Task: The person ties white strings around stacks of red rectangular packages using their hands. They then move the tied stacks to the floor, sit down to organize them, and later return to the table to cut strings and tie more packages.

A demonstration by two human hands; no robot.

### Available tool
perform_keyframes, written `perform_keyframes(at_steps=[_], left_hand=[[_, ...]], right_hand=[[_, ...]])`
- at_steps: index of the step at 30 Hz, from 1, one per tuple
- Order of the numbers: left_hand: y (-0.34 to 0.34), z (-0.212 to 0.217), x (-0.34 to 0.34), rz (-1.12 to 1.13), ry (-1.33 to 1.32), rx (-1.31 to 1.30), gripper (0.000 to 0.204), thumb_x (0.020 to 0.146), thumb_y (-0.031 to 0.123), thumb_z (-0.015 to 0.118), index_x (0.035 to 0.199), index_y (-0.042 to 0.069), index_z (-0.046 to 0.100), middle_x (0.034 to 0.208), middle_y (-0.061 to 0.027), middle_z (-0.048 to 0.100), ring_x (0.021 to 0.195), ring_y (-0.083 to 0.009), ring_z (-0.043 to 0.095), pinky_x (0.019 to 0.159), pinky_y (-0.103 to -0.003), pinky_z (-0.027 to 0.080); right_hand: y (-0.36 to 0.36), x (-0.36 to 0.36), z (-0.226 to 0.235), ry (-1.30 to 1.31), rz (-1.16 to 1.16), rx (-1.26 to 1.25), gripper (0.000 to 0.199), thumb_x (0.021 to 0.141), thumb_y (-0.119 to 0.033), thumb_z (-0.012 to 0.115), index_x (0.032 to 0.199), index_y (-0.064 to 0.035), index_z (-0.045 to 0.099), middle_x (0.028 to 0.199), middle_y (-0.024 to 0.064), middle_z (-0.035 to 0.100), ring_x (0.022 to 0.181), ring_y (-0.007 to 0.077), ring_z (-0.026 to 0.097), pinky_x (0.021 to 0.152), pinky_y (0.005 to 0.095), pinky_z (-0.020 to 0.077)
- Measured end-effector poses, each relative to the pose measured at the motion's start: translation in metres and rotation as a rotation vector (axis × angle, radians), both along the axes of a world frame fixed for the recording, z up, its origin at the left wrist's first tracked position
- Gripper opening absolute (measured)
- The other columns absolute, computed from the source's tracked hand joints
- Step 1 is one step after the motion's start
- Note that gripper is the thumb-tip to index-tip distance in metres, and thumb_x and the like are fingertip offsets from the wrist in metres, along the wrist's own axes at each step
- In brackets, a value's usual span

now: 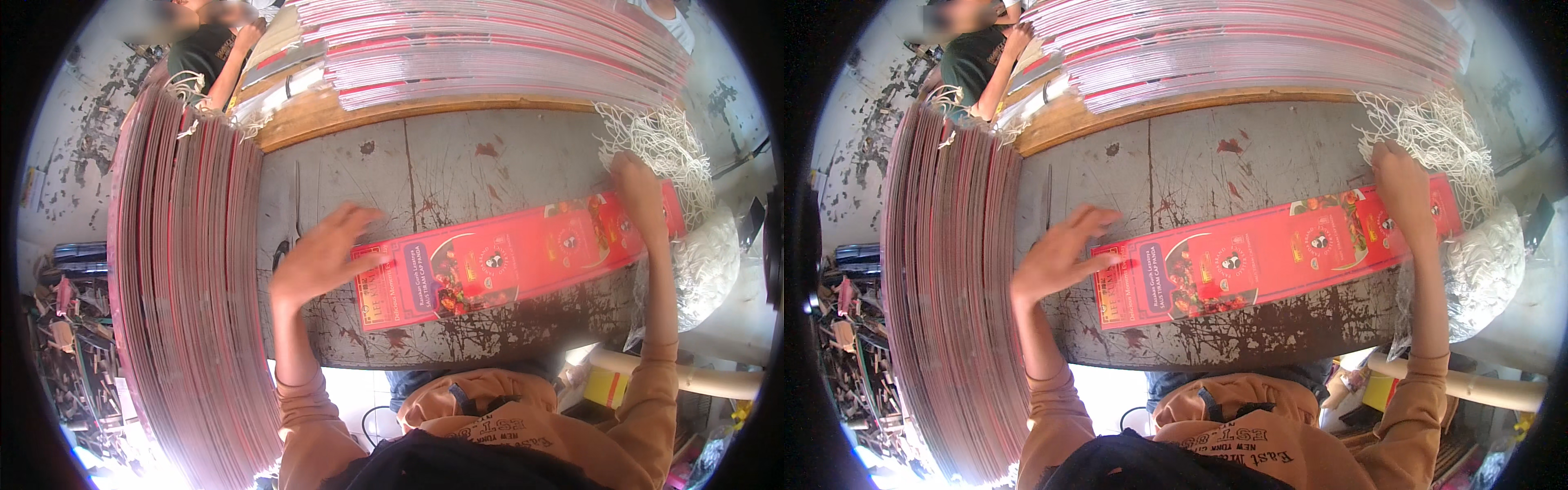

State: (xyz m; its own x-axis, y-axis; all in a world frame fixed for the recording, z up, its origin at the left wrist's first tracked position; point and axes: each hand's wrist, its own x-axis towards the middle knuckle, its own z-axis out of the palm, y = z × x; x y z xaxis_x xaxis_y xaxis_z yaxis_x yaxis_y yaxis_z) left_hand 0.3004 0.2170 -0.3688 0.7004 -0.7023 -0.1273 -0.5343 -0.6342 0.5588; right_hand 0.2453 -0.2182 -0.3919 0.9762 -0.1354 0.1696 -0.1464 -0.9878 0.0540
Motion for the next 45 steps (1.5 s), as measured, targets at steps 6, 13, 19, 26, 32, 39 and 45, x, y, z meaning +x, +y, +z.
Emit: perform_keyframes(at_steps=[6, 13, 19, 26, 32, 39, 45], left_hand=[[0.015, 0.007, -0.008, 0.139, 0.298, 0.107, 0.057, 0.081, 0.04, 0.059, 0.117, -0.001, 0.043, 0.051, -0.0098, 0.057, 0.05, -0.0283, 0.06, 0.053, -0.035, 0.046], [0.002, -0.006, -0.003, 0.19, 0.302, -0.175, 0.062, 0.085, 0.039, 0.055, 0.126, 0.0, 0.032, 0.087, -0.0222, 0.06, 0.073, -0.0255, 0.063, 0.059, -0.035, 0.048], [-0.017, -0.006, -0.007, 0.609, 0.794, -0.784, 0.058, 0.091, 0.034, 0.048, 0.132, 0.0, 0.027, 0.103, -0.0141, 0.057, 0.093, -0.0177, 0.056, 0.059, -0.023, 0.047], [-0.002, 0.008, -0.004, 0.11, 1.101, -0.602, 0.049, 0.094, 0.028, 0.041, 0.131, 0.0, 0.027, 0.107, -0.0162, 0.055, 0.082, -0.019, 0.062, 0.061, -0.028, 0.055], [-0.003, -0.005, -0.003, -0.043, 1.224, -0.576, 0.041, 0.093, 0.009, 0.037, 0.132, 0.001, 0.026, 0.105, -0.0187, 0.057, 0.073, -0.0232, 0.065, 0.064, -0.03, 0.056], [-0.001, -0.014, -0.002, -0.098, 1.113, -0.594, 0.04, 0.093, 0.006, 0.037, 0.131, 0.0, 0.028, 0.102, -0.0194, 0.059, 0.081, -0.024, 0.064, 0.07, -0.031, 0.054], [-0.001, -0.016, -0.001, -0.098, 1.133, -0.644, 0.033, 0.093, 0.007, 0.042, 0.124, -0.004, 0.036, 0.098, -0.0187, 0.061, 0.082, -0.0239, 0.064, 0.068, -0.03, 0.054]], right_hand=[[0.029, 0.003, 0.02, -0.128, 0.255, 0.062, 0.009, 0.079, -0.004, 0.05, 0.088, -0.0034, 0.047, 0.087, 0.0132, 0.052, 0.08, 0.0349, 0.052, 0.073, 0.0435, 0.0413], [0.14, -0.003, 0.035, 0.156, 0.652, 0.66, 0.013, 0.086, -0.01, 0.05, 0.096, -0.0043, 0.046, 0.085, 0.0144, 0.052, 0.079, 0.033, 0.055, 0.066, 0.0413, 0.0442], [0.193, 0.017, 0.05, 0.339, 0.85, 0.879, 0.017, 0.086, -0.008, 0.051, 0.1, -0.0052, 0.043, 0.083, 0.0133, 0.056, 0.071, 0.0321, 0.057, 0.059, 0.0378, 0.0462], [0.213, 0.02, 0.038, 0.122, 0.985, 0.925, 0.017, 0.082, -0.004, 0.052, 0.099, -0.0052, 0.048, 0.079, 0.0124, 0.058, 0.069, 0.0305, 0.058, 0.057, 0.0369, 0.045], [0.209, 0.012, 0.026, 0.103, 0.959, 0.992, 0.021, 0.076, 0.003, 0.053, 0.095, -0.0051, 0.05, 0.076, 0.0114, 0.055, 0.064, 0.0292, 0.056, 0.055, 0.0362, 0.0441], [0.198, 0.015, 0.043, 0.171, 0.949, 0.927, 0.022, 0.072, 0.003, 0.055, 0.092, -0.005, 0.051, 0.076, 0.0101, 0.055, 0.064, 0.0276, 0.056, 0.052, 0.0353, 0.0443], [0.165, 0.026, 0.07, 0.22, 0.852, 0.55, 0.021, 0.073, 0.001, 0.054, 0.093, -0.0058, 0.053, 0.08, 0.009, 0.057, 0.072, 0.0298, 0.057, 0.063, 0.0373, 0.0463]])
